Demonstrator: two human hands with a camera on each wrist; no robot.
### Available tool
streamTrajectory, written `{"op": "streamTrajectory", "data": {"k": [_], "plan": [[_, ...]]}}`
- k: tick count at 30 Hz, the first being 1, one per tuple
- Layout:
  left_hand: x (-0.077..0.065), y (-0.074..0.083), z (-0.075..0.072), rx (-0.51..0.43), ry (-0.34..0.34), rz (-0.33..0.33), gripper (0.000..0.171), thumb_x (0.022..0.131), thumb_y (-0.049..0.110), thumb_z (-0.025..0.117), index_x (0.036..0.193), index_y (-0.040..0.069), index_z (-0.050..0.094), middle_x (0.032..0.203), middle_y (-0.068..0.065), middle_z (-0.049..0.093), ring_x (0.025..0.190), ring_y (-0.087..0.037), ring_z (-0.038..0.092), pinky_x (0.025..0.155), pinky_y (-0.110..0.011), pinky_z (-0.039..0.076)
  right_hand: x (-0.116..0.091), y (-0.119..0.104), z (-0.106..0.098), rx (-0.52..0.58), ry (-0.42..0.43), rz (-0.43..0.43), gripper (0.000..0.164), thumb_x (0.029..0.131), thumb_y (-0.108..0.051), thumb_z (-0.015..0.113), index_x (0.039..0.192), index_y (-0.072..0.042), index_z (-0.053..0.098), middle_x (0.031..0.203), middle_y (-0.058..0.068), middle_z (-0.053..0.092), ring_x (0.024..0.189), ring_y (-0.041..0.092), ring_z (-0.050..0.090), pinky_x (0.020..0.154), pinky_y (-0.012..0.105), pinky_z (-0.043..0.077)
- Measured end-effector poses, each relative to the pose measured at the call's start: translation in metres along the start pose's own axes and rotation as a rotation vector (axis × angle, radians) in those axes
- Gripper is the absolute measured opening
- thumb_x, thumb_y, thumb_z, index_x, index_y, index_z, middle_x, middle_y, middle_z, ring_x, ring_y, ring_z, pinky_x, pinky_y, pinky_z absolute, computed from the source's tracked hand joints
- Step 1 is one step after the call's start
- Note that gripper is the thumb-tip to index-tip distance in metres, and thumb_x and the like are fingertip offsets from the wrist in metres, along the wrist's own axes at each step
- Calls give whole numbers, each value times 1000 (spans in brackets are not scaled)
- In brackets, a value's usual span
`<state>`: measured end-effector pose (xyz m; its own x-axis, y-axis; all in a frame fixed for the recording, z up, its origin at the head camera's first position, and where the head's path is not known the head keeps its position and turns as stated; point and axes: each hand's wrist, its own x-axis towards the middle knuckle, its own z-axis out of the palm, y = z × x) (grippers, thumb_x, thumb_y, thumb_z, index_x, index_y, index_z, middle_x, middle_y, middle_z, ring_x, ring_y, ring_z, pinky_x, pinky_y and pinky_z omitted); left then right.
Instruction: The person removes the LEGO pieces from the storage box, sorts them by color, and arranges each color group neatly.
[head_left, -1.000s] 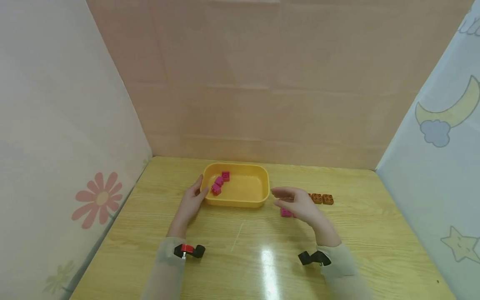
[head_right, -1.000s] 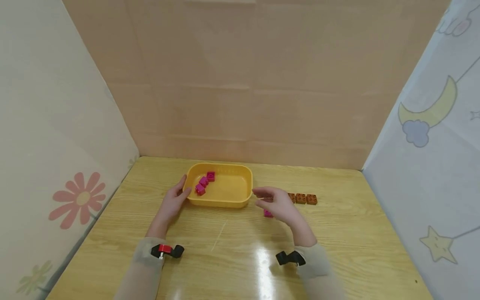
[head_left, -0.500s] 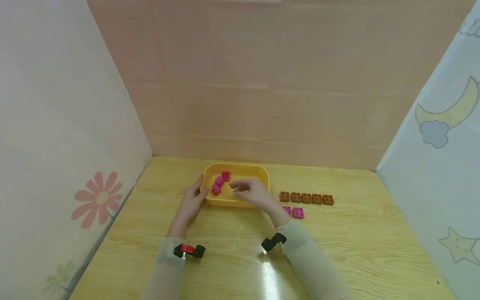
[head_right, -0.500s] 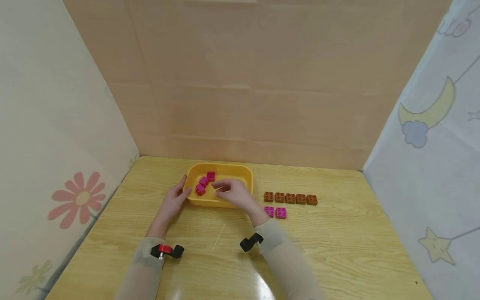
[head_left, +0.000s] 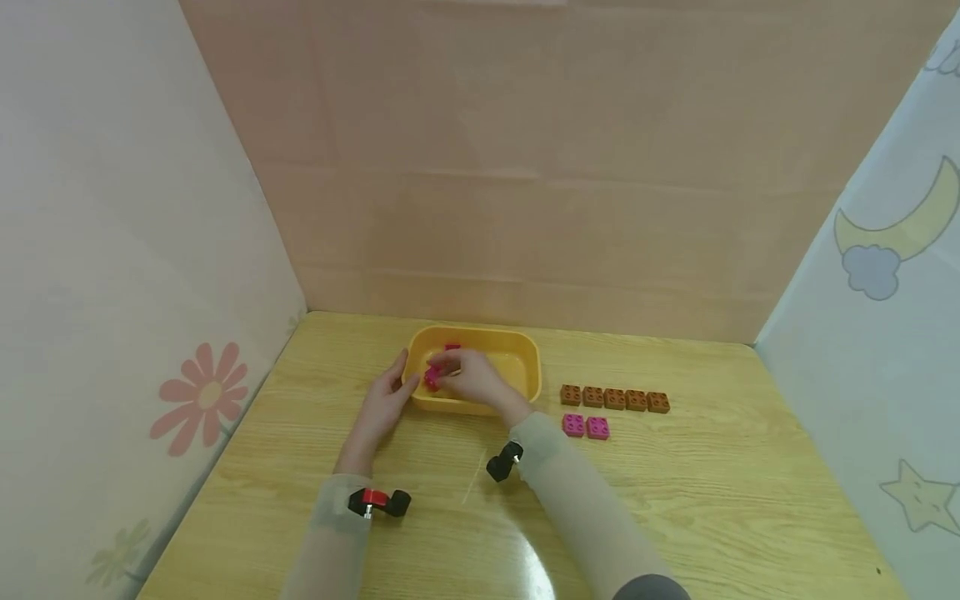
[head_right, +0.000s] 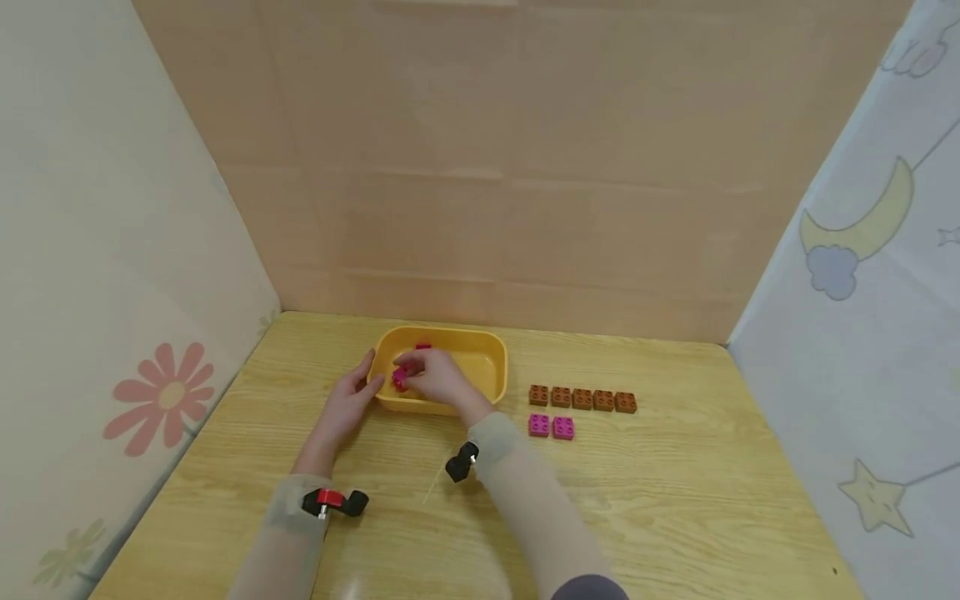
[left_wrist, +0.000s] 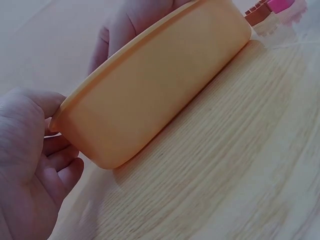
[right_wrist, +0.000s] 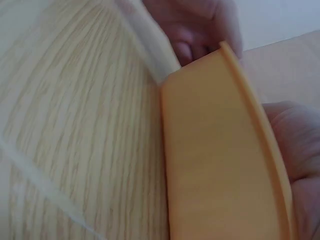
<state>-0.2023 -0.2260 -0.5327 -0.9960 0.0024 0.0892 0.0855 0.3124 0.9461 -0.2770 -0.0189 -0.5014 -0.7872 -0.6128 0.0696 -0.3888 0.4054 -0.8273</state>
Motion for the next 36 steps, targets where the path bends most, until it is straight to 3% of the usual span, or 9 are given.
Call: {"op": "streamTrajectory", "data": {"k": [8,23,33,36], "plan": [[0,0,-1,16,0,9,66,113,26,58,168,2,29,175,-13,24,160,-34,24,129,-50,26,2,-1,3,-115,-25,-25,38,94,-7,83,132,-8,77,120,5,77,100,18,74,90,27,62],[-2,4,-1,-23,-9,-3,66,113,23,59,168,2,29,175,-12,23,161,-33,23,129,-47,25,5,4,3,-129,-16,-49,35,93,-5,85,127,-7,78,118,4,77,96,15,73,89,27,62],[-7,30,-2,-18,-34,-54,65,113,14,56,166,-5,24,174,-18,19,161,-36,20,130,-48,23,6,-1,3,-181,-16,-106,33,93,-6,85,125,-4,78,119,8,77,104,20,75,98,33,60],[-7,28,-1,-15,-18,-47,65,113,16,57,167,-3,26,175,-16,21,161,-35,21,130,-48,23,7,0,4,-231,-5,-130,32,92,-8,86,124,-5,79,119,8,76,108,22,72,102,34,58]]}}
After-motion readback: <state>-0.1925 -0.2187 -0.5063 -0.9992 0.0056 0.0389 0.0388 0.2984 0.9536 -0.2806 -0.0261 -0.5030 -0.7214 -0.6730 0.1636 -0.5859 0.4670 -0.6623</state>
